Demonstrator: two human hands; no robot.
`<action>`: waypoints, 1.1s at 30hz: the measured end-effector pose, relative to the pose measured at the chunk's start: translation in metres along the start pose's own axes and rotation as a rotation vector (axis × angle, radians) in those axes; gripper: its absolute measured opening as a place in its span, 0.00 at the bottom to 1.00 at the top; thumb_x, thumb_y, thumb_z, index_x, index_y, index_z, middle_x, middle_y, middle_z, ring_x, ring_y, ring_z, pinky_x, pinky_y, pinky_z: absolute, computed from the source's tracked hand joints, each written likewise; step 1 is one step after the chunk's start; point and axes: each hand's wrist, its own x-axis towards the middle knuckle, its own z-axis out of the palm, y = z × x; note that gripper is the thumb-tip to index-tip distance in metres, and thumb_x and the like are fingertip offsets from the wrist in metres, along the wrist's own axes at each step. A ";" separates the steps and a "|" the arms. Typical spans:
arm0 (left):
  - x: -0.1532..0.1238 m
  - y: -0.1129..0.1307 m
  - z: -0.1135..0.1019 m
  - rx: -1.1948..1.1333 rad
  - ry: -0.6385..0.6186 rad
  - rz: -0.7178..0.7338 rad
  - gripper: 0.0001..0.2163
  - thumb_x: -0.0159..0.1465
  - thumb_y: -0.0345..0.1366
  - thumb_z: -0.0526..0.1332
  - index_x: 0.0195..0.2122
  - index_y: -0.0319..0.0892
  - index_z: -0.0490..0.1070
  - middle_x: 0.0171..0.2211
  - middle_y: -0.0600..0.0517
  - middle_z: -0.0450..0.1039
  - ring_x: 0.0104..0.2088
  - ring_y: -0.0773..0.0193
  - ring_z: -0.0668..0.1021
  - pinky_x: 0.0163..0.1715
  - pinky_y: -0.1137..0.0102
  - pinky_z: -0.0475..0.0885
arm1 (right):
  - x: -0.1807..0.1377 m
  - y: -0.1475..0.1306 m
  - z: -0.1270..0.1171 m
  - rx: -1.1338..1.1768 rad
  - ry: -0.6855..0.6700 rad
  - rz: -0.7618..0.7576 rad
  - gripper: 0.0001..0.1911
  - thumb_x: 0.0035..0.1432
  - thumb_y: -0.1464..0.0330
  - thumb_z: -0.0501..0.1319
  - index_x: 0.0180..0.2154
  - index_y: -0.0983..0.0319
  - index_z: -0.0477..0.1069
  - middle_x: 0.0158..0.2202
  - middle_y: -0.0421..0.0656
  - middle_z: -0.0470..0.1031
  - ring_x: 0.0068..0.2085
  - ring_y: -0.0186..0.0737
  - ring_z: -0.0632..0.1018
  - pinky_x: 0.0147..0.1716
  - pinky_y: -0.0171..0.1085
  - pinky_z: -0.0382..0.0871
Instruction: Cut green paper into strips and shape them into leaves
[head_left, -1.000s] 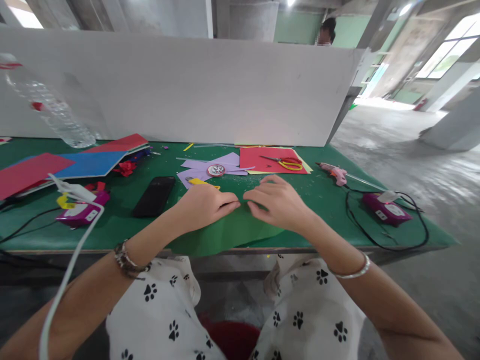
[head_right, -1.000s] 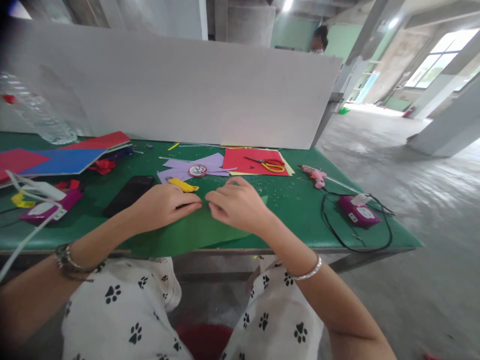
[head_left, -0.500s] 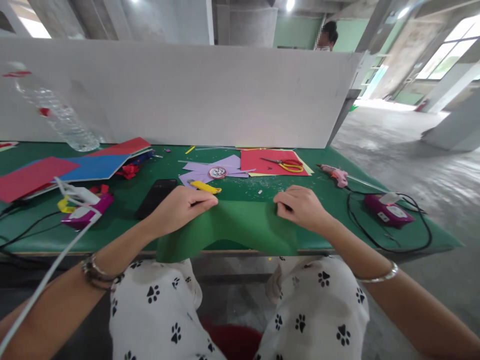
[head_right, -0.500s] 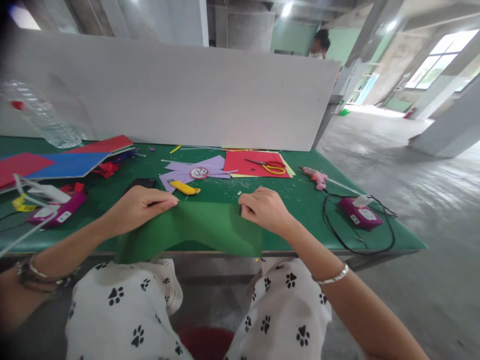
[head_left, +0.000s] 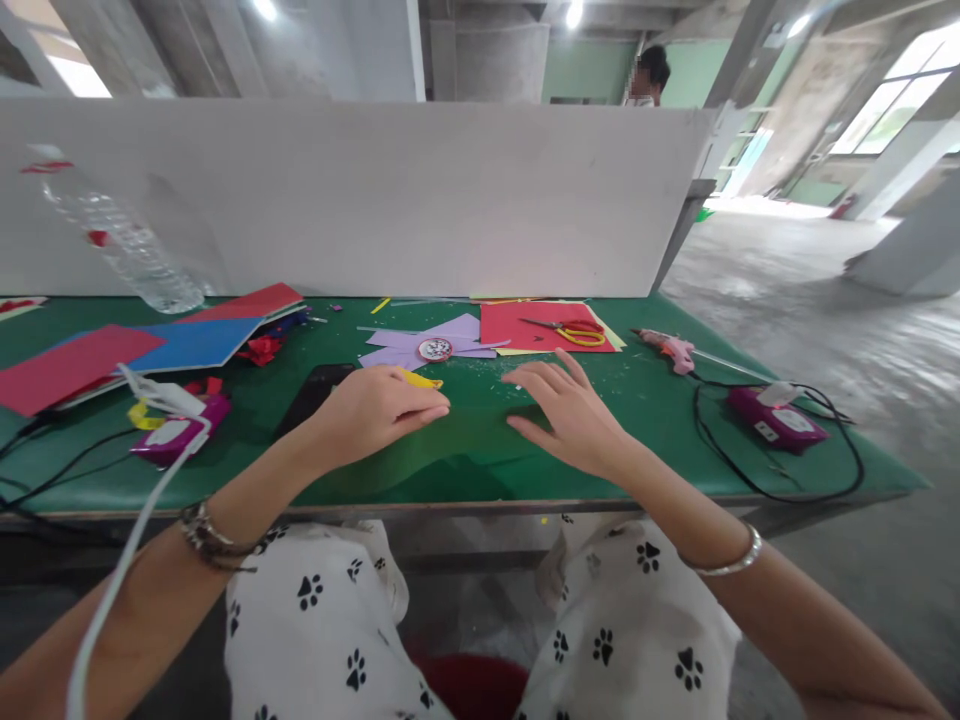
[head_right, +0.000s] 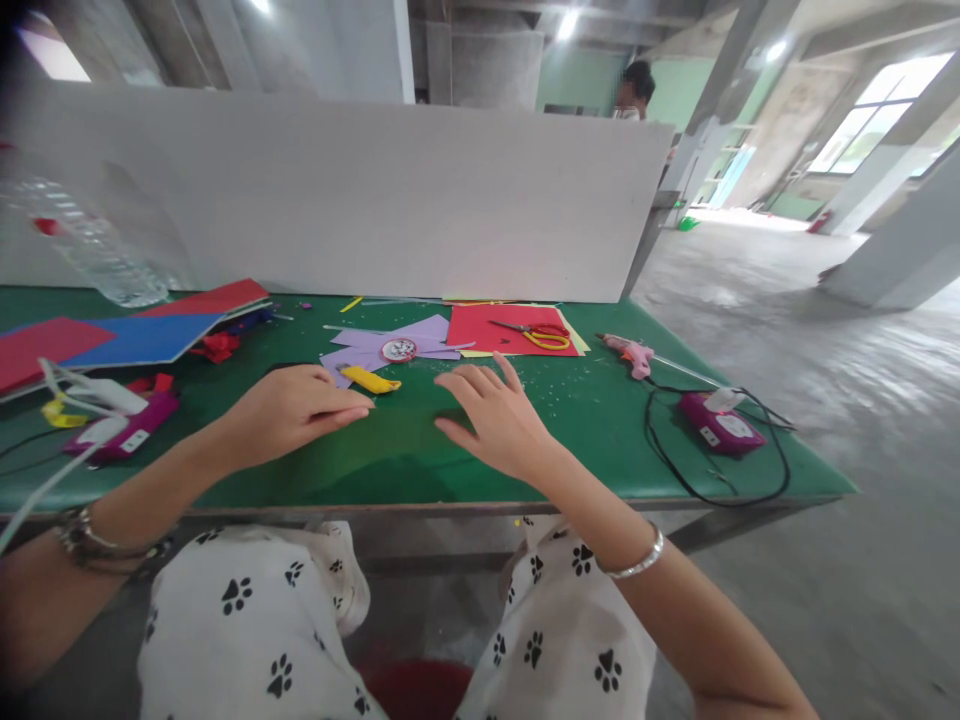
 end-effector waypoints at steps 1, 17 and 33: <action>0.002 0.000 0.000 0.027 0.001 0.014 0.19 0.64 0.40 0.43 0.28 0.45 0.73 0.21 0.57 0.74 0.21 0.71 0.69 0.26 0.75 0.62 | 0.001 0.000 0.002 0.003 -0.060 0.009 0.11 0.59 0.66 0.47 0.37 0.61 0.65 0.35 0.44 0.73 0.38 0.39 0.72 0.46 0.44 0.56; 0.025 0.027 0.028 0.485 0.348 0.333 0.13 0.61 0.30 0.47 0.18 0.41 0.57 0.12 0.58 0.58 0.14 0.71 0.63 0.17 0.73 0.55 | 0.020 -0.009 -0.008 0.176 -0.315 -0.018 0.15 0.60 0.65 0.47 0.24 0.62 0.65 0.17 0.36 0.60 0.21 0.31 0.62 0.23 0.30 0.50; -0.028 -0.026 0.021 0.542 0.192 0.335 0.16 0.60 0.25 0.45 0.16 0.41 0.59 0.12 0.57 0.60 0.14 0.72 0.63 0.17 0.74 0.58 | -0.007 0.034 -0.017 0.261 -0.305 -0.045 0.20 0.61 0.62 0.43 0.23 0.61 0.64 0.18 0.36 0.60 0.22 0.31 0.62 0.28 0.31 0.58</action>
